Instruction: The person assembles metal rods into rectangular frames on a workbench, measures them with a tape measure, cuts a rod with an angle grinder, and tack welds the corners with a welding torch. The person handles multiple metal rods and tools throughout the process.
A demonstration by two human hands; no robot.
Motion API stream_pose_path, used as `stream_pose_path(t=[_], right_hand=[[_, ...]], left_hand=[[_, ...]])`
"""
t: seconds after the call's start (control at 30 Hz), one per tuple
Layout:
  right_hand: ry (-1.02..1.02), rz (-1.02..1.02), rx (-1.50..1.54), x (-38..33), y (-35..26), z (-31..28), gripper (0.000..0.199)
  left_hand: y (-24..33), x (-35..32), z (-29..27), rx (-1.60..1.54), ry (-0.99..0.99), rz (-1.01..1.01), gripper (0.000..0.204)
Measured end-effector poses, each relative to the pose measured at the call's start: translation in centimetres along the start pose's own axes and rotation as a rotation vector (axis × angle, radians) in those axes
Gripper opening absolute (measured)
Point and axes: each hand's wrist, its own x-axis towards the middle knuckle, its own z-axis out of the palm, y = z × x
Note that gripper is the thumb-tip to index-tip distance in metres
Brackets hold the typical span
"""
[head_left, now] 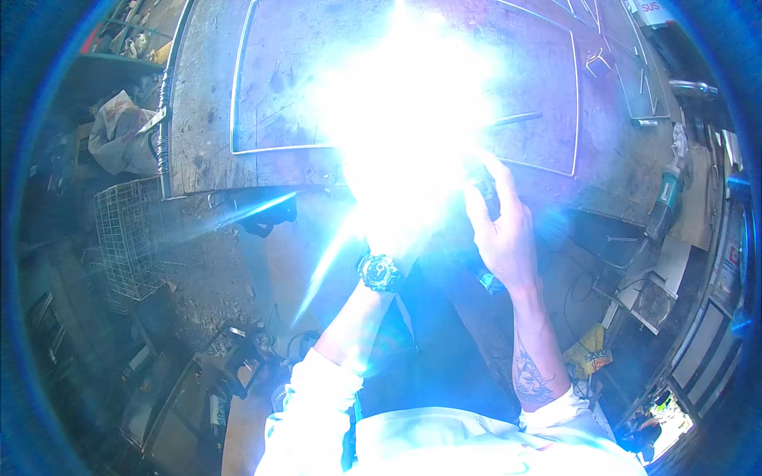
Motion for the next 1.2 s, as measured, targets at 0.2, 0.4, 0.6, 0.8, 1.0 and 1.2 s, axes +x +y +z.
stream_pose_path(t=[0.2,0.4,0.6,0.8,1.0,1.2], right_hand=[[0.113,0.052,0.107,-0.5,2.1,0.4,0.056],[0.208,0.186,0.33,-1.0,1.7,-0.4,0.057],[0.132,0.107,0.195,-1.3,2.8,0.6,0.052],[0.085,0.107,0.13,-0.9,2.4,1.1,0.05],[0.069,0.09,0.129,-0.5,2.3,1.2,0.05],[0.048,0.098,0.106,-0.6,2.0,0.9,0.05]], left_hand=[[-0.5,0.0,-0.2,-0.065,0.042,0.022,0.07],[-4.4,0.2,-2.9,-0.386,0.285,0.061,0.07],[-16.3,4.5,-4.8,-0.287,0.494,-0.061,0.016],[-19.4,4.5,-4.3,-0.204,0.465,-0.032,0.017],[-19.7,4.0,-4.4,-0.218,0.458,-0.037,0.017],[-19.6,4.2,-4.4,-0.214,0.465,-0.028,0.018]])
